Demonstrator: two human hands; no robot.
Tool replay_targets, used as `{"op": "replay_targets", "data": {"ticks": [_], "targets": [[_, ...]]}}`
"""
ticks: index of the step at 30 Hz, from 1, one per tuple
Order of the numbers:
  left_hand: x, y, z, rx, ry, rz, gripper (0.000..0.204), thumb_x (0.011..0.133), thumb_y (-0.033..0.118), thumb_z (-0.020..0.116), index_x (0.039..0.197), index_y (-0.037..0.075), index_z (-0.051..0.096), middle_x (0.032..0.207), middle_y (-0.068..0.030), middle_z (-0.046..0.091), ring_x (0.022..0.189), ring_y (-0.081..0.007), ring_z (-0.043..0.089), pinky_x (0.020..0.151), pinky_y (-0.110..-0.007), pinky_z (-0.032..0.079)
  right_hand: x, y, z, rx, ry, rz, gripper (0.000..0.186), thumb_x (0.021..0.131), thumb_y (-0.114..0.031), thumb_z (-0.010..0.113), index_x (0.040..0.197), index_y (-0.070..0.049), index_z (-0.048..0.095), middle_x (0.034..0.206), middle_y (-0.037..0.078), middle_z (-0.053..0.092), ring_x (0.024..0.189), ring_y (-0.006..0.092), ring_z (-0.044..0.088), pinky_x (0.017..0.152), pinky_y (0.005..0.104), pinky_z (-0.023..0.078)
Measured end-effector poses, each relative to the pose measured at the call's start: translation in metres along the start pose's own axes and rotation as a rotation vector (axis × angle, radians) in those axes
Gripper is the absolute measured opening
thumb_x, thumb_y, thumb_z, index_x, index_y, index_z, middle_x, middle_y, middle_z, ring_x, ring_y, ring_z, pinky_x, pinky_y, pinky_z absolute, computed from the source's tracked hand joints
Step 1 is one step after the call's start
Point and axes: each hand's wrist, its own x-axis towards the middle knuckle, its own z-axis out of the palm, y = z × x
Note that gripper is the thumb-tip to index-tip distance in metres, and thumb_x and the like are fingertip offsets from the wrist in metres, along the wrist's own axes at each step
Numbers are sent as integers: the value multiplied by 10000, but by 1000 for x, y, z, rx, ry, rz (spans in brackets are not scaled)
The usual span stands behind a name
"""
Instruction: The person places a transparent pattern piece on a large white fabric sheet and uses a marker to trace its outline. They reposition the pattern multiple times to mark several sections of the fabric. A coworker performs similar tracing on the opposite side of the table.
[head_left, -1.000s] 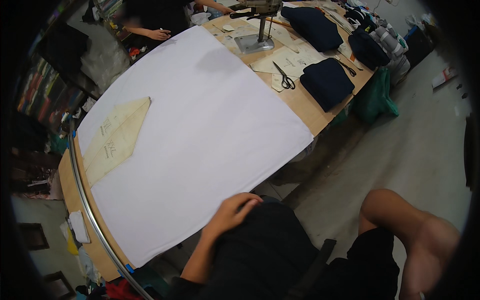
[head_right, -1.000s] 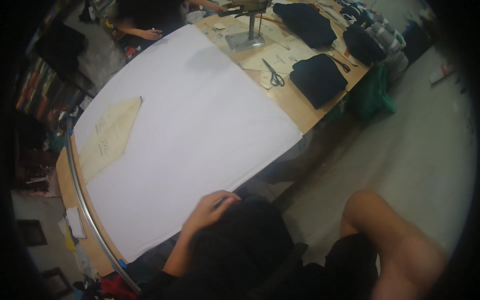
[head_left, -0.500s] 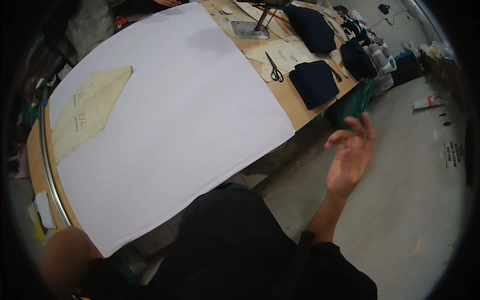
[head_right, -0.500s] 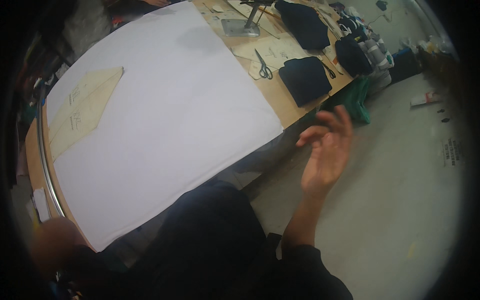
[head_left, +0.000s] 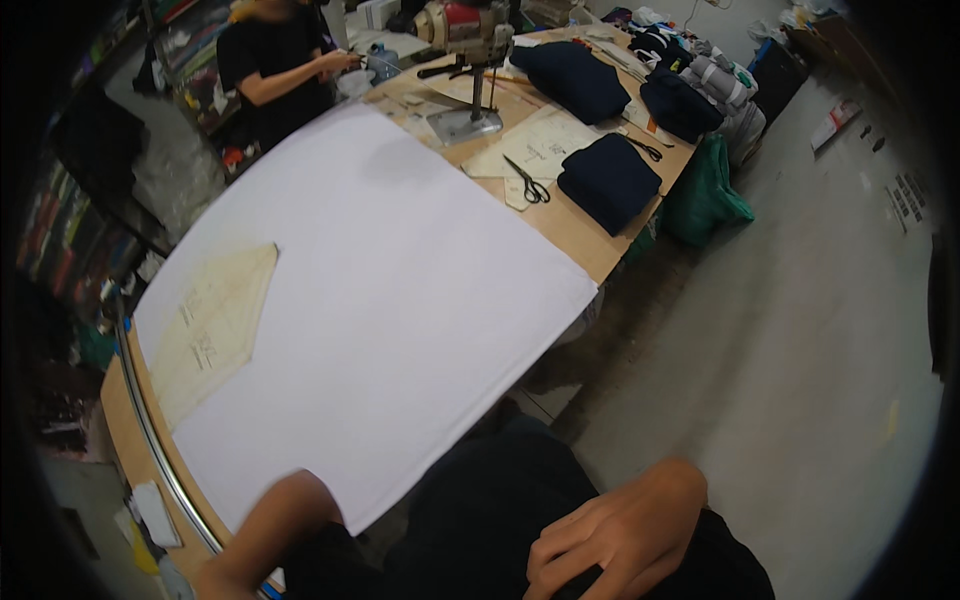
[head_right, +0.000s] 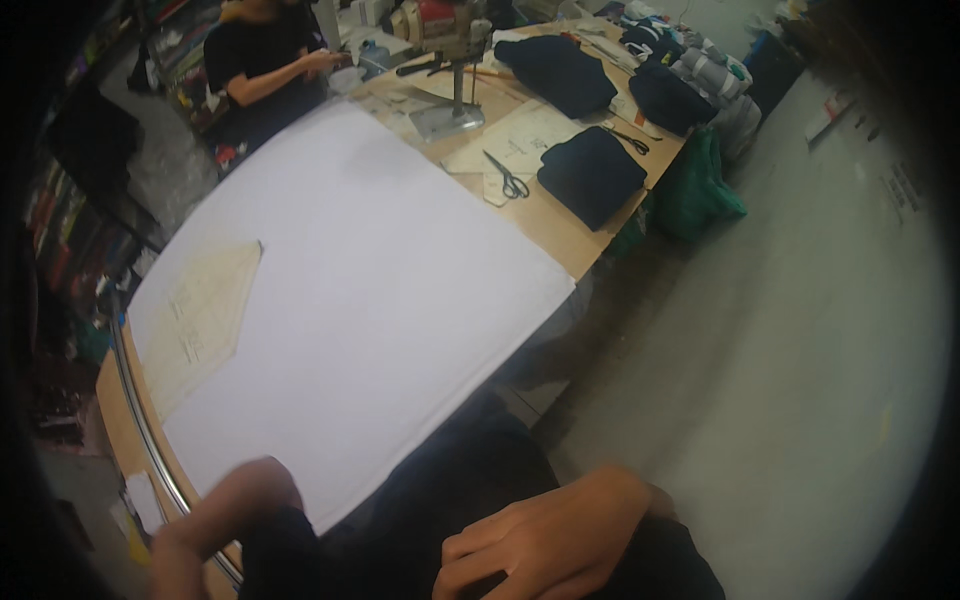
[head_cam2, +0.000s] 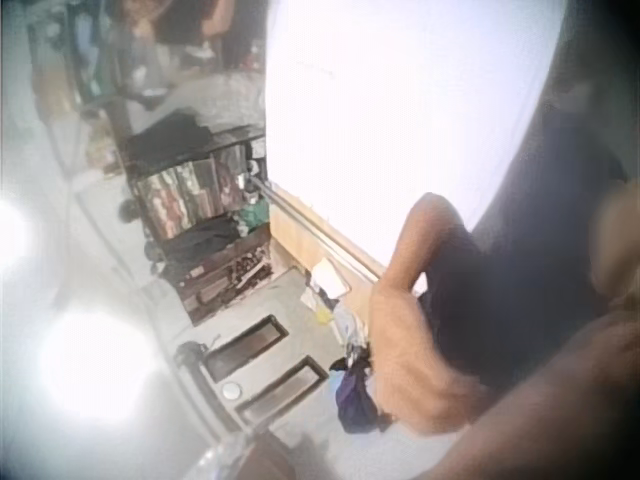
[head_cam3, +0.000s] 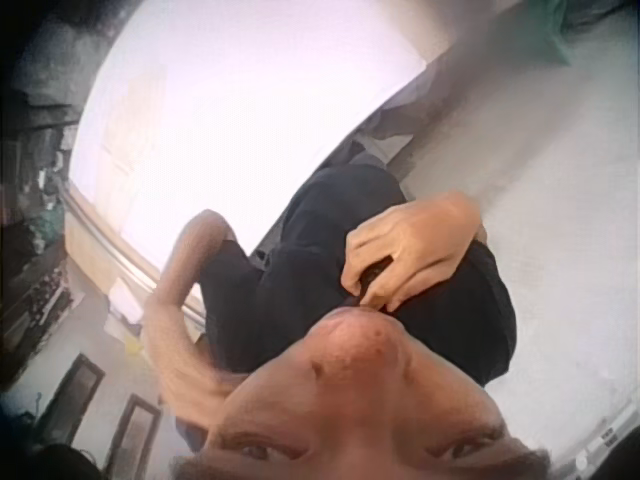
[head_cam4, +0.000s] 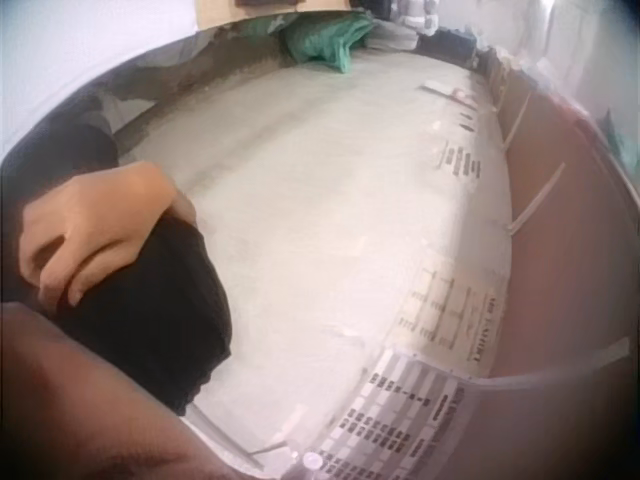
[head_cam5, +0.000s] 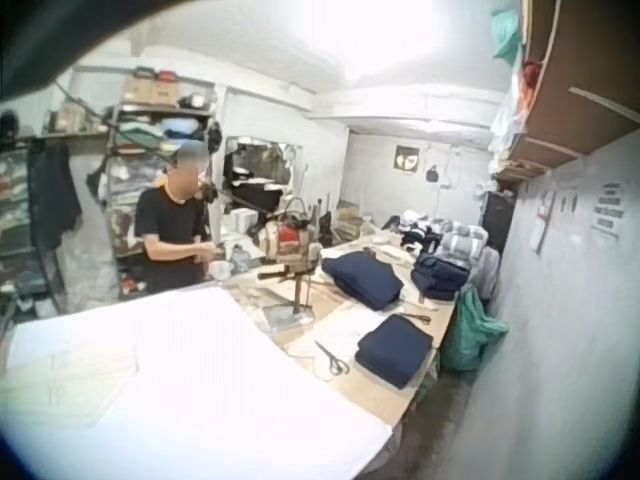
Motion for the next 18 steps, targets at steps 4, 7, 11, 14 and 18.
{"op": "replay_targets", "data": {"ticks": [4,7,11,14,18], "targets": [[-12,-53,32,-201,109,-48,264,1115,99,537,1127,73,799,1264,-96,763,1237,-311,726,1141,-552,561,4,-6,9,-31,33,13,177,1110,-104,704,1188,22,800,1294,224,707,1121,388,693,943,443,580],[-15,-65,40,-195,133,-19,303,1133,99,510,1165,69,810,1323,-84,758,1289,-304,710,1174,-561,547,5,-8,7,-38,5,29,205,1099,-108,692,1227,26,779,1314,223,696,1146,396,675,948,455,575],[-14,-59,46,-124,106,51,325,1120,105,517,1239,67,817,1355,-108,754,1298,-311,702,1189,-568,541,10,18,15,58,-75,0,280,1086,-142,676,1302,26,738,1312,221,677,1150,402,648,977,475,549],[-8,-43,47,-84,48,9,308,1139,145,533,1232,79,819,1336,-113,752,1314,-305,683,1170,-548,548,22,23,16,87,-128,-4,306,1081,-157,670,1318,28,719,1283,226,665,1128,403,638,994,482,529],[11,-11,57,83,43,-122,216,1098,169,600,1092,111,808,1137,-43,727,1089,-234,669,954,-449,522,45,19,16,106,-201,4,321,1080,-173,664,1333,22,693,1243,224,649,1116,404,634,997,484,522]]}}
